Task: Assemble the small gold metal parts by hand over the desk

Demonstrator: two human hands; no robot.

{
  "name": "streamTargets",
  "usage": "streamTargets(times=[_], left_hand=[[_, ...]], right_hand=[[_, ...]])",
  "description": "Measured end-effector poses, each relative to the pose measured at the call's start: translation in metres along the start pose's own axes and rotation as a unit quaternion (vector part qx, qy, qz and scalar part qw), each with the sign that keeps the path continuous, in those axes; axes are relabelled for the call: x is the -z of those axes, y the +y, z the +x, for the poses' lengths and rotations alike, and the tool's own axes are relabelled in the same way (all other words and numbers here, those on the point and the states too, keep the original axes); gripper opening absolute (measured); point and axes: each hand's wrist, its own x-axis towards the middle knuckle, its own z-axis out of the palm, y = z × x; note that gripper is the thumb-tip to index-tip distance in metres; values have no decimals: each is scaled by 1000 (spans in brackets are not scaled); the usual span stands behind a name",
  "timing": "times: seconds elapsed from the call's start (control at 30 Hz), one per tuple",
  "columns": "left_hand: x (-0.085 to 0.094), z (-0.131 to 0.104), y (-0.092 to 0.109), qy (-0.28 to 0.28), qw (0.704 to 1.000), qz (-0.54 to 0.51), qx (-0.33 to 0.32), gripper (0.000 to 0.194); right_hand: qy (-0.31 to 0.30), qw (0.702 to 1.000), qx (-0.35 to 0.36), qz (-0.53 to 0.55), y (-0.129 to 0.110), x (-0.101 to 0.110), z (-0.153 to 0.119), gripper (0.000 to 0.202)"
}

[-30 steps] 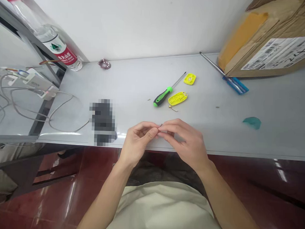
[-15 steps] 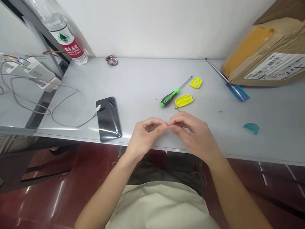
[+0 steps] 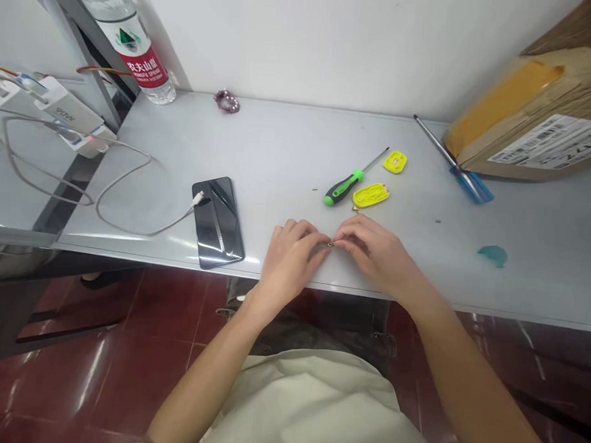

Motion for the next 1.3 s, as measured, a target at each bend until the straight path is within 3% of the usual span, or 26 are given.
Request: streamTargets(times=[0.33, 0.53, 0.9, 1.07, 1.3], left_hand=[[-1, 0, 0, 6, 1000, 11, -3, 14], [-3, 0, -1, 12, 1000, 15, -4, 16], [1, 2, 0, -7, 1000, -5, 6, 15], [4, 2, 0, -13, 1000, -20, 9, 15], [7, 6, 5, -27, 998, -47, 29, 14]], right_hand=[[-51, 998, -10, -33, -2, 3, 2, 14], [-42, 999, 8, -21, 0, 1, 1, 15], [-58, 998, -22, 28, 2, 7, 3, 18], [-23, 999, -36, 11, 8, 15, 0, 21], [-54, 998, -34, -8, 19, 11, 1, 22]])
